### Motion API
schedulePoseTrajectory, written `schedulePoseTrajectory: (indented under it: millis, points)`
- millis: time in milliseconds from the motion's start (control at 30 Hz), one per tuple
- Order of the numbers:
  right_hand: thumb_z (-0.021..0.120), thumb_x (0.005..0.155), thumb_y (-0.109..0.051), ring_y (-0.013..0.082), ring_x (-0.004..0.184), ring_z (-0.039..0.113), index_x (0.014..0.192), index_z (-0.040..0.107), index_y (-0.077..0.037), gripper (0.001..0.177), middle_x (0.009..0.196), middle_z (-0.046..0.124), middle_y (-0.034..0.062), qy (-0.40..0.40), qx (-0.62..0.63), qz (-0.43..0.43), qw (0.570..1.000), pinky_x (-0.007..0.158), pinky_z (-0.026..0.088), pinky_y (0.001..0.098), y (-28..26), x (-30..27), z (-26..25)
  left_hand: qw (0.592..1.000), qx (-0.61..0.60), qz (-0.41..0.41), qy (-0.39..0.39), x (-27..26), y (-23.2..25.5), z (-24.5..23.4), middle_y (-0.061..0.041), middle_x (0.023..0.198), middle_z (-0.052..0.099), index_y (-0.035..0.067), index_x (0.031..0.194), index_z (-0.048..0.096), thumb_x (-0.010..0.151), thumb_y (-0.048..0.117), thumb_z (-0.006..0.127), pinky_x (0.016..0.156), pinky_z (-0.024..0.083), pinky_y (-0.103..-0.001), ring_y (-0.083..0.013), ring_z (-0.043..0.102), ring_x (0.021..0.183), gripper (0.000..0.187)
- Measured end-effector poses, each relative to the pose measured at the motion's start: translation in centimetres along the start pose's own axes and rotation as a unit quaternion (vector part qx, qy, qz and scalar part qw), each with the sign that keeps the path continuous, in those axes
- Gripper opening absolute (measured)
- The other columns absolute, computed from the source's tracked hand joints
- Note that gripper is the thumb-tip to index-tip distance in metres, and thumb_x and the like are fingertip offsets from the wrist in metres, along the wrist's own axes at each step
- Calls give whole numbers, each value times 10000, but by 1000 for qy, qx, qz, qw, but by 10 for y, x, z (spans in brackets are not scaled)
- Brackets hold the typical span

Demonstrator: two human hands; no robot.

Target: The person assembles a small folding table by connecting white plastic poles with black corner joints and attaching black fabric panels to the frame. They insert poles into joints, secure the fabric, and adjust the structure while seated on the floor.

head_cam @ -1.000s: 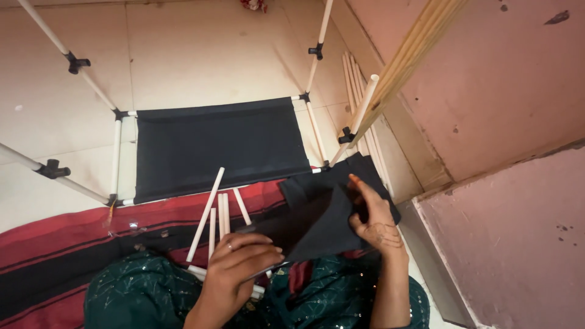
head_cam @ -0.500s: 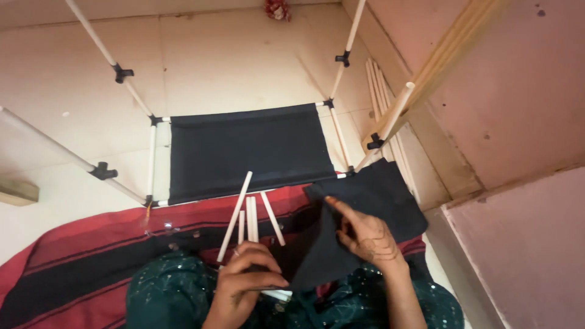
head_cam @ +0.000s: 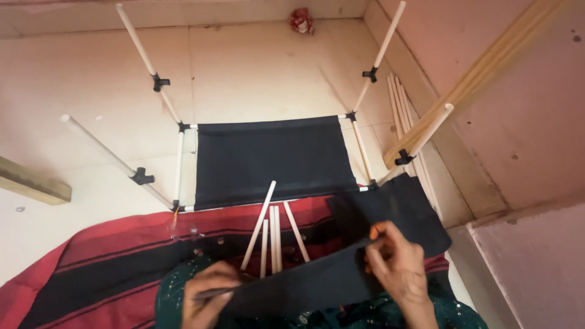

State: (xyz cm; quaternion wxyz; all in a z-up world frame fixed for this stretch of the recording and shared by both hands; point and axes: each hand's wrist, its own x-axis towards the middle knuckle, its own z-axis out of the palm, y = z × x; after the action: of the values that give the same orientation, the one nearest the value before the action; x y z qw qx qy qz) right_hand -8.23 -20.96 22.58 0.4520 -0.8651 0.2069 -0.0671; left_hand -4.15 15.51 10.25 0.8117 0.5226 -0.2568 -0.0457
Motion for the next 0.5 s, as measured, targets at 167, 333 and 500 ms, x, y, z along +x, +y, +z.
schedulePoseTrajectory:
  millis: [167,333,500]
  points:
    - [685,842,-36,158,574,750,999,635,-70,168,661,722,73,112,-44,-187,975,526,545,291,-63,-19,17,912,-381,120,-91,-23,-46,-33,-191,1064,734,-30,1171,712,967,36,668,842,597,-427,-291,714,968,219]
    - [734,873,-88,262,644,718,1019,636,-97,176,760,707,104,131,-95,-333,929,571,538,363,-103,58,61,856,-354,-100,362,-9,-68,-15,-169,1206,703,63,1189,652,915,251,632,979,500,-537,-336,688,1090,333]
    - [673,968,-62,316,831,704,1160,598,-119,214,894,684,132,3,-102,-389,916,755,554,420,-132,191,137,852,-304,-180,387,34,-99,24,-106,1229,698,55,1260,633,904,188,663,968,529,-471,-250,671,1120,381]
